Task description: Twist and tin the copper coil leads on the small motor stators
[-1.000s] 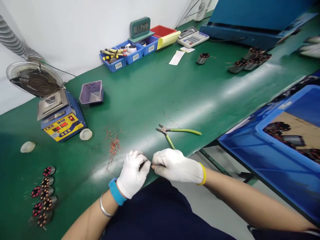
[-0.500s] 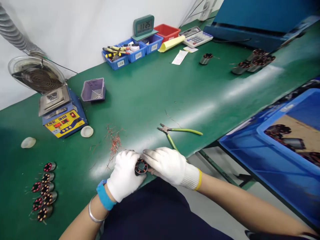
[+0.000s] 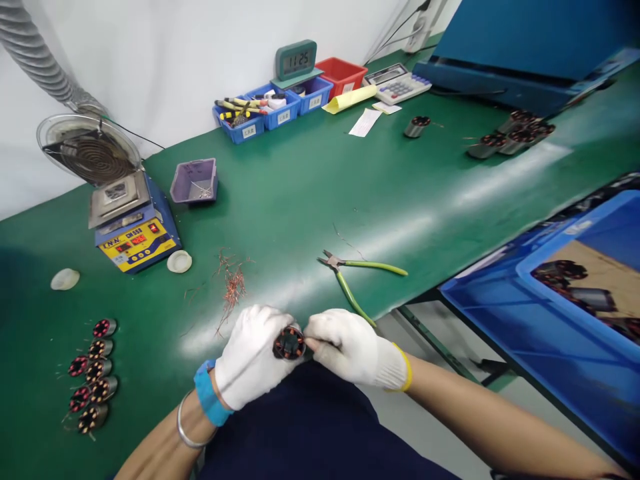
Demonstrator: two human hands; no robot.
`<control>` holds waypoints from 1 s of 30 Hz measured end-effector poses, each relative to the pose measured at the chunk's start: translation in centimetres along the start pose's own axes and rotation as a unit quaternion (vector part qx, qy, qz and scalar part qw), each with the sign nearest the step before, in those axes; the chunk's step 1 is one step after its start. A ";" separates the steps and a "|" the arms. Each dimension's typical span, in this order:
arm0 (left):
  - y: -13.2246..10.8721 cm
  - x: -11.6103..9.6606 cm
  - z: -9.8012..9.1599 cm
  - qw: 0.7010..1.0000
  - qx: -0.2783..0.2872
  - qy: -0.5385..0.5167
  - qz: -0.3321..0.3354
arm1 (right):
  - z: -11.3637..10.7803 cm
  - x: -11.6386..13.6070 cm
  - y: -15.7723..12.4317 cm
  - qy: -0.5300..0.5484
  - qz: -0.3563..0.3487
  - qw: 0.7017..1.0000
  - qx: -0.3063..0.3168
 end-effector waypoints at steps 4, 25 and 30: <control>-0.6 1.1 0.7 0.913 0.128 -0.332 -0.201 | -1.3 1.0 0.2 0.102 0.012 0.995 -0.011; -1.1 -1.0 0.6 0.839 0.200 -0.459 -0.213 | 0.0 0.5 -0.2 0.449 0.177 0.875 0.033; -2.0 -3.9 -2.6 0.970 0.088 -0.188 0.128 | 1.8 0.2 -0.6 0.623 0.254 0.739 0.043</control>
Point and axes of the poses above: each hand's wrist, its own y-axis towards the middle knuckle, its own z-axis out of the palm, x = y × z, the point moved 4 cm from there along y, towards the middle knuckle
